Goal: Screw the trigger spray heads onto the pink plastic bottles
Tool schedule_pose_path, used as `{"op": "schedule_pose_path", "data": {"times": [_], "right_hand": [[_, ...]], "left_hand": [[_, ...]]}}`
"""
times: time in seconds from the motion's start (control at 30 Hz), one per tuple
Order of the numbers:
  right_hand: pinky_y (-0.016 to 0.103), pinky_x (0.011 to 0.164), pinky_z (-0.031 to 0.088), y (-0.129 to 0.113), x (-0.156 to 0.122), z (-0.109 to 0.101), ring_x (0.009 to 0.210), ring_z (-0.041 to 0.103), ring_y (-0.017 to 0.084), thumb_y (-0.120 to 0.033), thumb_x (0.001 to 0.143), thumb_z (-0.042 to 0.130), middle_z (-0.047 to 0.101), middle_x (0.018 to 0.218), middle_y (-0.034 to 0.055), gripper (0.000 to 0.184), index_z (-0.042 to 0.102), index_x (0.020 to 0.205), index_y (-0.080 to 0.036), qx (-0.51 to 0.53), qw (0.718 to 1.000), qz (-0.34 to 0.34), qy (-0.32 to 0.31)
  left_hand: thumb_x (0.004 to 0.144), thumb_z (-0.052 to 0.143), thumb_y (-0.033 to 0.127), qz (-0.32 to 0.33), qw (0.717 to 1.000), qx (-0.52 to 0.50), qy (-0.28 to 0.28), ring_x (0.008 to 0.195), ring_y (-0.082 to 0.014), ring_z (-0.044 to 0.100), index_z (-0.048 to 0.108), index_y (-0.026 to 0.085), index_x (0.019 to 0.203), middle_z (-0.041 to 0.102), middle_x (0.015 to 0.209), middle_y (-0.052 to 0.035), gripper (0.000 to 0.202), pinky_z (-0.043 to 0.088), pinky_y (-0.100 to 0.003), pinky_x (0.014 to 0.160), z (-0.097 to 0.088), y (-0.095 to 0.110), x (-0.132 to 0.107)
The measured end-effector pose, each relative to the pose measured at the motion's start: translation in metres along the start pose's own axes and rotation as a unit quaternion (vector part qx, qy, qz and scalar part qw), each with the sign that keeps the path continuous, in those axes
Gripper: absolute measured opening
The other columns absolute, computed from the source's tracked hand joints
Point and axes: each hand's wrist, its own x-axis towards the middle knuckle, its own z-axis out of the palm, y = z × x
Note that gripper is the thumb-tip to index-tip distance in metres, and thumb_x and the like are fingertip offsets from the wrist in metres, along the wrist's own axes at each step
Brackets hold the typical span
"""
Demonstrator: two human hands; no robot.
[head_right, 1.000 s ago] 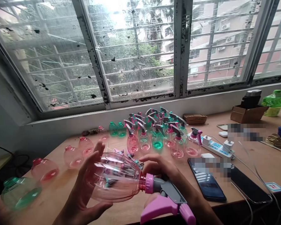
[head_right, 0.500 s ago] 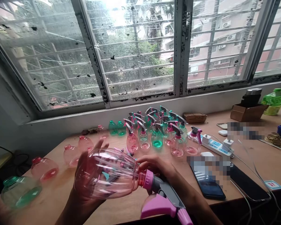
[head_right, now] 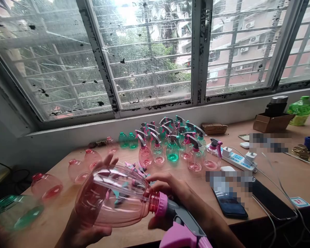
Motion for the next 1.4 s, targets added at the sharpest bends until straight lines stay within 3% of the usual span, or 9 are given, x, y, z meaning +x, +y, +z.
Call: {"op": "schedule_pose_path", "data": {"times": [0.2, 0.33, 0.43, 0.63, 0.83, 1.0, 1.2, 1.3, 1.4], "right_hand": [[0.026, 0.059, 0.060, 0.005, 0.003, -0.001, 0.075, 0.075, 0.020, -0.062, 0.080, 0.077, 0.076, 0.106, 0.0103, 0.061, 0.059, 0.126, -0.025, 0.067, 0.996, 0.051, 0.015], [0.025, 0.062, 0.057, 0.000, 0.005, 0.002, 0.067, 0.070, 0.017, -0.052, 0.079, 0.083, 0.076, 0.088, 0.0035, 0.055, 0.060, 0.121, -0.025, -0.021, 0.998, -0.010, 0.058], [0.024, 0.062, 0.056, -0.007, 0.002, 0.006, 0.070, 0.071, 0.018, -0.035, 0.086, 0.080, 0.075, 0.084, 0.0016, 0.040, 0.059, 0.119, -0.026, -0.083, 0.994, 0.022, 0.067], [0.023, 0.061, 0.057, -0.007, -0.003, 0.006, 0.067, 0.072, 0.015, -0.026, 0.087, 0.079, 0.076, 0.089, 0.0018, 0.051, 0.050, 0.129, -0.028, -0.037, 0.997, 0.058, 0.040], [0.027, 0.064, 0.059, -0.006, -0.006, 0.005, 0.073, 0.072, 0.019, -0.037, 0.074, 0.091, 0.075, 0.091, 0.0035, 0.078, 0.047, 0.138, -0.028, -0.059, 0.998, 0.012, 0.033], [0.025, 0.060, 0.056, -0.005, -0.008, 0.009, 0.065, 0.067, 0.017, -0.042, 0.087, 0.078, 0.073, 0.083, 0.0015, 0.056, 0.051, 0.133, -0.027, -0.078, 0.995, 0.006, 0.069], [0.027, 0.063, 0.057, -0.009, -0.006, 0.010, 0.066, 0.068, 0.016, -0.014, 0.088, 0.071, 0.076, 0.086, 0.0016, 0.058, 0.043, 0.138, -0.029, -0.156, 0.987, 0.008, 0.029], [0.030, 0.067, 0.059, -0.013, -0.006, 0.007, 0.066, 0.070, 0.018, -0.021, 0.089, 0.073, 0.076, 0.082, 0.0012, 0.056, 0.046, 0.137, -0.028, -0.172, 0.985, 0.001, 0.019], [0.035, 0.072, 0.062, -0.013, -0.007, 0.004, 0.069, 0.074, 0.024, -0.034, 0.079, 0.086, 0.077, 0.084, 0.0037, 0.073, 0.048, 0.141, -0.027, -0.163, 0.987, -0.005, -0.015]], "left_hand": [[0.082, 0.081, 0.021, -0.016, 0.999, 0.018, 0.029, 0.154, -0.0352, 0.027, 0.016, 0.050, 0.157, 0.021, 0.171, -0.0042, 0.103, 0.040, -0.056, 0.117, 0.006, -0.009, 0.002], [0.062, 0.091, 0.051, -0.007, 0.998, 0.044, 0.050, 0.155, -0.0417, 0.020, 0.026, 0.041, 0.157, 0.022, 0.171, -0.0073, 0.116, 0.023, -0.061, 0.124, 0.008, -0.009, 0.006], [0.066, 0.082, 0.063, 0.002, 0.998, 0.015, 0.063, 0.155, -0.0412, 0.021, 0.032, 0.038, 0.156, 0.026, 0.170, -0.0072, 0.106, 0.023, -0.059, 0.125, 0.006, -0.005, 0.009], [0.073, 0.087, 0.045, -0.037, 0.999, -0.005, 0.039, 0.154, -0.0378, 0.027, 0.021, 0.046, 0.158, 0.022, 0.171, -0.0041, 0.107, 0.030, -0.056, 0.123, -0.001, -0.007, 0.002], [0.086, 0.078, 0.028, -0.063, 0.998, 0.017, 0.015, 0.155, -0.0361, 0.023, 0.002, 0.045, 0.160, 0.013, 0.173, -0.0055, 0.106, 0.020, -0.060, 0.124, 0.005, -0.012, -0.001], [0.074, 0.082, 0.057, -0.063, 0.997, -0.032, 0.028, 0.155, -0.0411, 0.019, 0.033, 0.040, 0.155, 0.018, 0.172, -0.0045, 0.097, 0.027, -0.056, 0.125, 0.013, -0.004, 0.008], [0.078, 0.079, 0.056, -0.103, 0.993, -0.034, 0.038, 0.148, -0.0414, 0.038, 0.045, 0.035, 0.150, 0.041, 0.162, -0.0089, 0.082, 0.034, -0.057, 0.121, 0.006, -0.010, 0.009], [0.077, 0.083, 0.050, -0.107, 0.994, -0.018, 0.024, 0.148, -0.0414, 0.038, 0.045, 0.036, 0.150, 0.042, 0.162, -0.0086, 0.084, 0.033, -0.057, 0.122, 0.001, -0.014, 0.009], [0.076, 0.087, 0.040, -0.084, 0.996, -0.006, 0.010, 0.150, -0.0397, 0.034, 0.040, 0.040, 0.152, 0.035, 0.167, -0.0060, 0.090, 0.032, -0.054, 0.123, -0.002, -0.015, 0.008]]}}
